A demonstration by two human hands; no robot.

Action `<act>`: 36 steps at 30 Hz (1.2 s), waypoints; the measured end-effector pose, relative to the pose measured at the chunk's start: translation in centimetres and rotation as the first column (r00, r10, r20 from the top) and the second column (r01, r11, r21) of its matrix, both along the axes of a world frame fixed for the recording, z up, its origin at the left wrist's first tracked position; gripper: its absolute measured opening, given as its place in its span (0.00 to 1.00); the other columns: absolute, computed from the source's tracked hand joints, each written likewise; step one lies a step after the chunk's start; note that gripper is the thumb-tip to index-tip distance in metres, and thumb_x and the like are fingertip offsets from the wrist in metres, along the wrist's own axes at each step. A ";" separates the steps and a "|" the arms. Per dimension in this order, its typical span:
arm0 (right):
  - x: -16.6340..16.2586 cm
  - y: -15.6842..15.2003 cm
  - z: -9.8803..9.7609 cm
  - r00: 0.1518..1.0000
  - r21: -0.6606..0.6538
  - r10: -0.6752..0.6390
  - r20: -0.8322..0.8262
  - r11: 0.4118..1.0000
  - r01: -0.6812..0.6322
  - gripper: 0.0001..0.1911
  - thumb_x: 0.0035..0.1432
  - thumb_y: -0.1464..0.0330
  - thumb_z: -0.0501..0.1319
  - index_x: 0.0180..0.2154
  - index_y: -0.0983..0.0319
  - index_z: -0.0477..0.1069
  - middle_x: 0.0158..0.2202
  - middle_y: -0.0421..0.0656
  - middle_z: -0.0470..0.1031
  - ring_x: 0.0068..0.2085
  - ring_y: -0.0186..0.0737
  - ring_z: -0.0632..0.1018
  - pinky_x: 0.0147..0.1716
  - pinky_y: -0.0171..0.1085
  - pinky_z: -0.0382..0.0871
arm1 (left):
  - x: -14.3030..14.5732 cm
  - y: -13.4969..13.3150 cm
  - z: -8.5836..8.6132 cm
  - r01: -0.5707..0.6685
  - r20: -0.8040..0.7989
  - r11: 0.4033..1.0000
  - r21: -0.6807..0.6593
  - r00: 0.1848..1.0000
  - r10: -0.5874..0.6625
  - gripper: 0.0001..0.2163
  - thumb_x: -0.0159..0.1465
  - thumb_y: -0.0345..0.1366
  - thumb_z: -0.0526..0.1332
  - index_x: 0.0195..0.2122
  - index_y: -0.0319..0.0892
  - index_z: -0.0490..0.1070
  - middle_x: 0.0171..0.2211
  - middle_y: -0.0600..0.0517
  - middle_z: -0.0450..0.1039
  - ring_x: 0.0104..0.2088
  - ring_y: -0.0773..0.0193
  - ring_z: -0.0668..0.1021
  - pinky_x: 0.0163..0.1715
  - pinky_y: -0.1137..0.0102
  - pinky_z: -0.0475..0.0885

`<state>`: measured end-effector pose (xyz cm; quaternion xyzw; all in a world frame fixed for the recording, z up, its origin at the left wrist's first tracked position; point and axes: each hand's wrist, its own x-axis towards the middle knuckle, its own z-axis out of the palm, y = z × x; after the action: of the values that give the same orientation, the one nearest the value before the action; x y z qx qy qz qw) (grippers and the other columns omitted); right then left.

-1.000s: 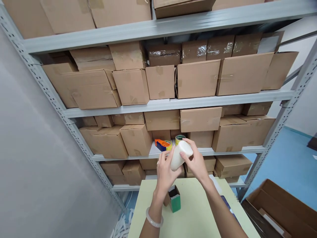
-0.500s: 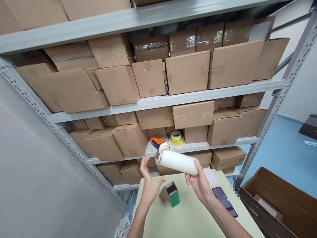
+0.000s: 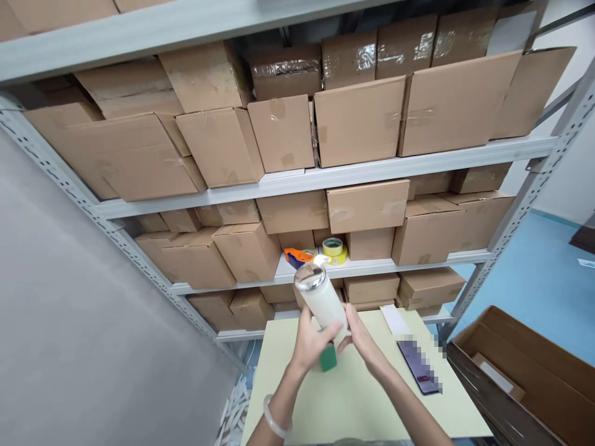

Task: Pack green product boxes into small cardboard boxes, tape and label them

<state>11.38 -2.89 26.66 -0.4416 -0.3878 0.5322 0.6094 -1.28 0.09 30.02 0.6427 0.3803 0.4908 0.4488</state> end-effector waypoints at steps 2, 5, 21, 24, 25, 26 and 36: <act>1.2 0.6 1.8 0.977 0.122 -0.135 0.166 0.986 0.115 0.25 0.59 0.45 0.51 0.48 0.55 0.66 0.48 0.49 0.71 0.34 0.43 0.76 0.20 0.39 0.73 | -0.4 1.2 1.4 -0.058 -0.023 0.991 0.120 0.998 0.061 0.34 0.53 0.44 0.68 0.59 0.42 0.61 0.51 0.42 0.70 0.51 0.49 0.74 0.49 0.59 0.71; 2.5 1.1 5.3 0.934 0.280 -0.208 0.291 0.952 0.125 0.26 0.62 0.49 0.49 0.56 0.55 0.59 0.55 0.49 0.66 0.33 0.38 0.74 0.22 0.35 0.71 | -0.7 2.9 2.0 -0.169 -0.148 0.938 0.302 0.964 0.221 0.35 0.54 0.43 0.68 0.62 0.48 0.58 0.52 0.46 0.67 0.51 0.54 0.74 0.50 0.61 0.69; 1.0 2.7 4.4 0.913 0.219 -0.385 0.135 0.910 0.352 0.25 0.59 0.51 0.53 0.55 0.51 0.57 0.43 0.43 0.67 0.27 0.33 0.68 0.17 0.28 0.53 | -4.1 4.4 -2.8 -0.213 0.129 0.953 0.216 0.974 0.188 0.44 0.57 0.61 0.59 0.67 0.50 0.38 0.62 0.39 0.50 0.61 0.50 0.64 0.54 0.58 0.69; 0.0 2.4 4.8 0.905 0.262 -0.395 0.161 0.901 0.346 0.31 0.60 0.52 0.51 0.62 0.50 0.47 0.48 0.46 0.67 0.31 0.37 0.72 0.18 0.30 0.57 | -3.9 3.9 -3.0 0.052 0.322 0.997 0.048 0.944 -0.065 0.39 0.58 0.64 0.52 0.64 0.51 0.44 0.60 0.39 0.57 0.53 0.54 0.73 0.44 0.62 0.75; -0.2 2.3 4.9 0.902 0.269 -0.389 0.189 0.904 0.333 0.35 0.60 0.52 0.51 0.64 0.50 0.42 0.49 0.48 0.68 0.32 0.39 0.73 0.19 0.31 0.59 | -3.8 3.7 -2.9 0.074 0.361 0.997 0.027 0.929 -0.079 0.38 0.58 0.64 0.54 0.64 0.50 0.46 0.58 0.40 0.61 0.48 0.56 0.75 0.40 0.63 0.76; -0.3 2.2 5.0 0.902 0.273 -0.374 0.217 0.910 0.311 0.38 0.59 0.52 0.52 0.65 0.50 0.38 0.50 0.49 0.68 0.34 0.41 0.73 0.21 0.33 0.61 | -3.7 3.5 -2.8 0.064 0.385 0.998 0.014 0.921 -0.065 0.38 0.57 0.63 0.56 0.63 0.50 0.48 0.54 0.41 0.64 0.42 0.59 0.76 0.37 0.65 0.76; 1.0 1.8 2.0 0.993 0.196 -0.094 0.071 0.977 0.078 0.27 0.55 0.53 0.60 0.54 0.52 0.59 0.43 0.43 0.67 0.31 0.37 0.73 0.20 0.33 0.65 | -3.5 4.6 -2.0 -0.035 0.333 0.999 0.028 0.943 0.023 0.34 0.58 0.54 0.62 0.62 0.47 0.54 0.47 0.45 0.68 0.32 0.66 0.72 0.23 0.73 0.70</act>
<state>12.42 -1.07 28.64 -0.4176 -0.4421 0.4470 0.6560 -4.75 4.73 28.00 0.5525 0.3001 0.6052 0.4883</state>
